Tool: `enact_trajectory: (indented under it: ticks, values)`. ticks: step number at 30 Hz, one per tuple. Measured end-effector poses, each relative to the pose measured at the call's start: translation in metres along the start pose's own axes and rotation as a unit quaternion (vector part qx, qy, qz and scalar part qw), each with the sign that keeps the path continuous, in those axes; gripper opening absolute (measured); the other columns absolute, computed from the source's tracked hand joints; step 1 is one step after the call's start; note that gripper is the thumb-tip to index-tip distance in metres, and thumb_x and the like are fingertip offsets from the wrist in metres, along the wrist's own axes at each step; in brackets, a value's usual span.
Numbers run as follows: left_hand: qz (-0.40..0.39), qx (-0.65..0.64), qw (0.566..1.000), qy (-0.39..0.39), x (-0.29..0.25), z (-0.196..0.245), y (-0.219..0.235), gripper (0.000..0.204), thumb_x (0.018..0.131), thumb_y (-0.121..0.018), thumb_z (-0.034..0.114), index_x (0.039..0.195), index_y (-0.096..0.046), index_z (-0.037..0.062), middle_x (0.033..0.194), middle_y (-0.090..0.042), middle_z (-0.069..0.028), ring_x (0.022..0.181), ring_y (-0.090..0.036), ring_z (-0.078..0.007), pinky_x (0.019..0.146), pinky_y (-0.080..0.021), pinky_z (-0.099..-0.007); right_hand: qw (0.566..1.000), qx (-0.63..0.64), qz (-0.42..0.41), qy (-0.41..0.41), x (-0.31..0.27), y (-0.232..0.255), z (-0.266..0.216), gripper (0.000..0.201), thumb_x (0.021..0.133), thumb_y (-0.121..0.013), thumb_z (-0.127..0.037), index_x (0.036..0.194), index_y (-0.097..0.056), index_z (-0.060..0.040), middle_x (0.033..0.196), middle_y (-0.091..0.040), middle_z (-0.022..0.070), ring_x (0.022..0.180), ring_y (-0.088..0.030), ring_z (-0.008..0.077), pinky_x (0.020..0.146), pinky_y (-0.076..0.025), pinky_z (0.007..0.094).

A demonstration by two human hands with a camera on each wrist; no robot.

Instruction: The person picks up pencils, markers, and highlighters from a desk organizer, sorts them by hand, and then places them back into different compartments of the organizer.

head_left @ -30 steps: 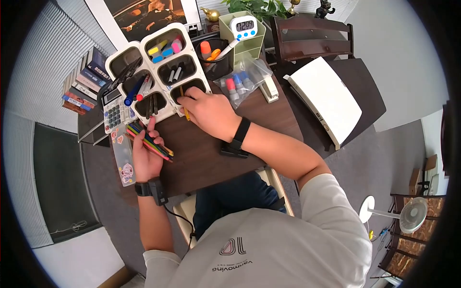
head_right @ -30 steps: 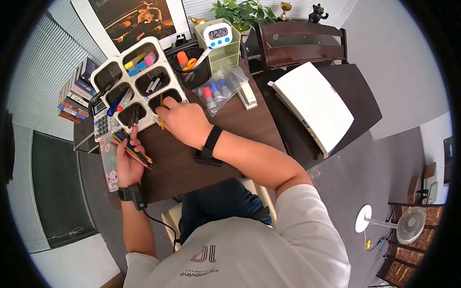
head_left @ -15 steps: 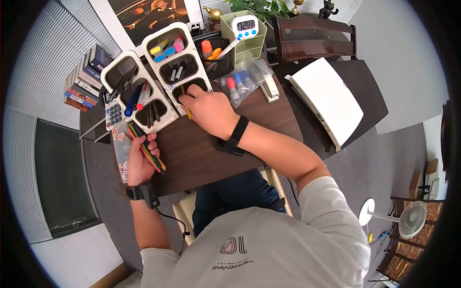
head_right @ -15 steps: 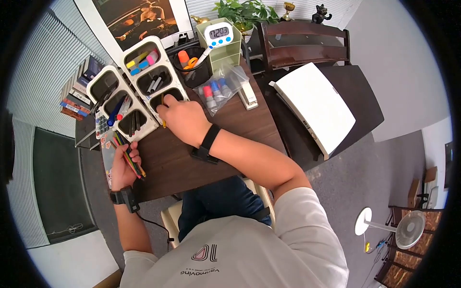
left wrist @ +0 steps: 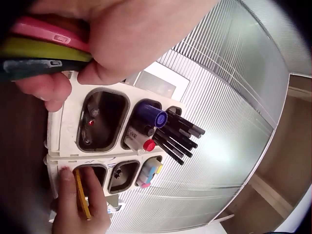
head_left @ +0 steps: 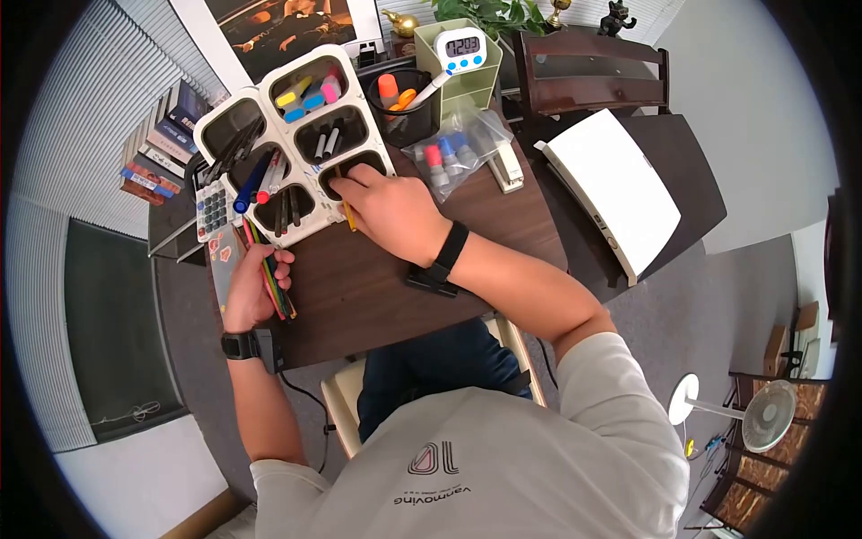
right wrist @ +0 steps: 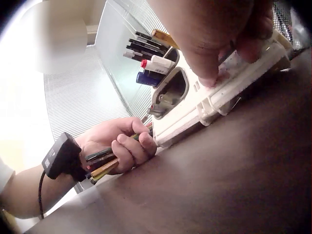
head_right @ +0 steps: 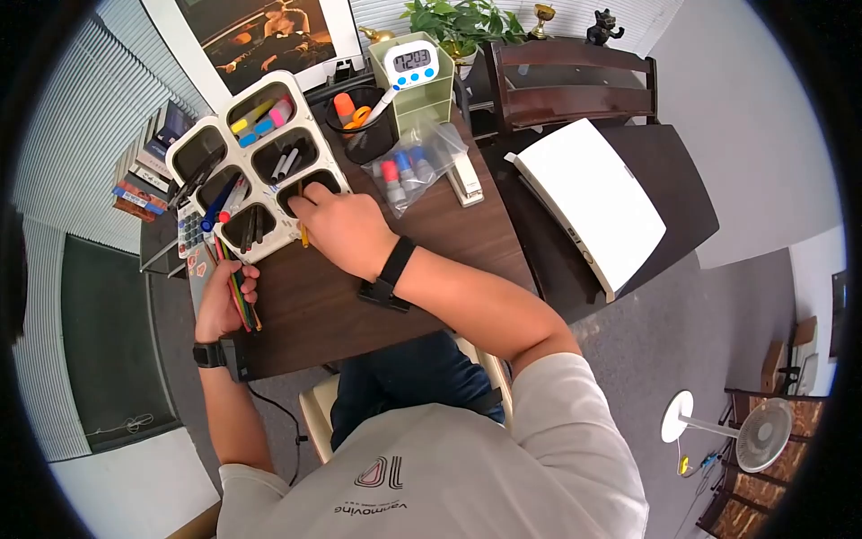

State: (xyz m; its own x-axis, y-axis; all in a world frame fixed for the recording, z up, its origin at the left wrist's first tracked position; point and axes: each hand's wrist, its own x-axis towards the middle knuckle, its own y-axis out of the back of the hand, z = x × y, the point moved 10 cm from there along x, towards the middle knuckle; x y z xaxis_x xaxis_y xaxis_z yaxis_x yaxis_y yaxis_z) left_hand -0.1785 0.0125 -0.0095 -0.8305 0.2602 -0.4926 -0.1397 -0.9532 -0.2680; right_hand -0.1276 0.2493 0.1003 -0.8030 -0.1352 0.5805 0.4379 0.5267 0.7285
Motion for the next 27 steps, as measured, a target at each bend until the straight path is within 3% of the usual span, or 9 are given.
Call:
enact_trajectory:
  ticks: [4,6,11,16,21,27]
  values:
    - [0.008,0.033,0.999,0.01,0.001,0.003,0.004,0.013,0.098,-0.054,0.019,0.097,-0.054,0.0058,0.086,-0.065,-0.0092,0.062,-0.052,-0.0128,0.055,-0.044,-0.0291,1.0,0.017,0.006,-0.011,-0.005,0.003,0.007,0.025,0.092,-0.07,-0.02,0.116,-0.072,-0.0129,0.103,-0.065,0.0038,0.073,-0.071,0.0269,0.062,-0.057,0.0396]
    - [0.007,0.044,0.999,0.017,0.002,0.004,0.007,0.014,0.097,-0.052,0.016,0.1,-0.052,0.0026,0.085,-0.065,-0.0137,0.06,-0.053,-0.0149,0.052,-0.046,-0.0311,1.0,0.018,0.011,-0.005,-0.005,0.004,0.008,0.025,0.09,-0.07,-0.02,0.113,-0.072,-0.012,0.1,-0.065,0.0047,0.072,-0.071,0.0265,0.061,-0.057,0.0392]
    - [0.004,0.07,0.997,0.027,0.008,0.003,0.008,0.014,0.097,-0.052,0.017,0.099,-0.051,0.0025,0.084,-0.065,-0.0146,0.059,-0.054,-0.0152,0.051,-0.046,-0.0314,1.0,0.012,0.008,0.002,-0.004,0.001,0.006,0.024,0.088,-0.07,-0.02,0.111,-0.072,-0.0114,0.097,-0.064,0.0055,0.071,-0.071,0.0258,0.06,-0.057,0.039]
    - [0.023,0.095,0.995,0.025,0.013,0.012,0.005,0.013,0.097,-0.052,0.016,0.098,-0.051,0.0027,0.083,-0.066,-0.015,0.058,-0.054,-0.015,0.051,-0.046,-0.0315,0.999,-0.017,-0.003,-0.037,0.0,-0.004,0.007,0.023,0.091,-0.07,-0.021,0.113,-0.071,-0.0142,0.1,-0.065,0.0032,0.072,-0.071,0.0253,0.06,-0.056,0.0388]
    - [0.06,0.081,0.994,-0.043,0.013,0.022,0.006,0.01,0.096,-0.052,0.012,0.104,-0.05,0.0064,0.08,-0.066,-0.0146,0.057,-0.054,-0.0153,0.049,-0.046,-0.03,0.999,-0.02,-0.005,-0.047,0.002,-0.006,0.009,0.023,0.091,-0.07,-0.022,0.113,-0.071,-0.0143,0.1,-0.065,0.0035,0.073,-0.071,0.0256,0.06,-0.057,0.0395]
    - [0.046,0.084,0.994,-0.05,0.013,0.022,0.001,0.013,0.097,-0.051,0.012,0.108,-0.048,0.0071,0.08,-0.066,-0.0149,0.056,-0.054,-0.0154,0.049,-0.046,-0.0297,0.999,-0.023,0.007,-0.044,0.004,-0.009,0.011,0.023,0.091,-0.071,-0.023,0.113,-0.071,-0.0149,0.1,-0.065,0.0033,0.071,-0.071,0.0257,0.06,-0.057,0.0391]
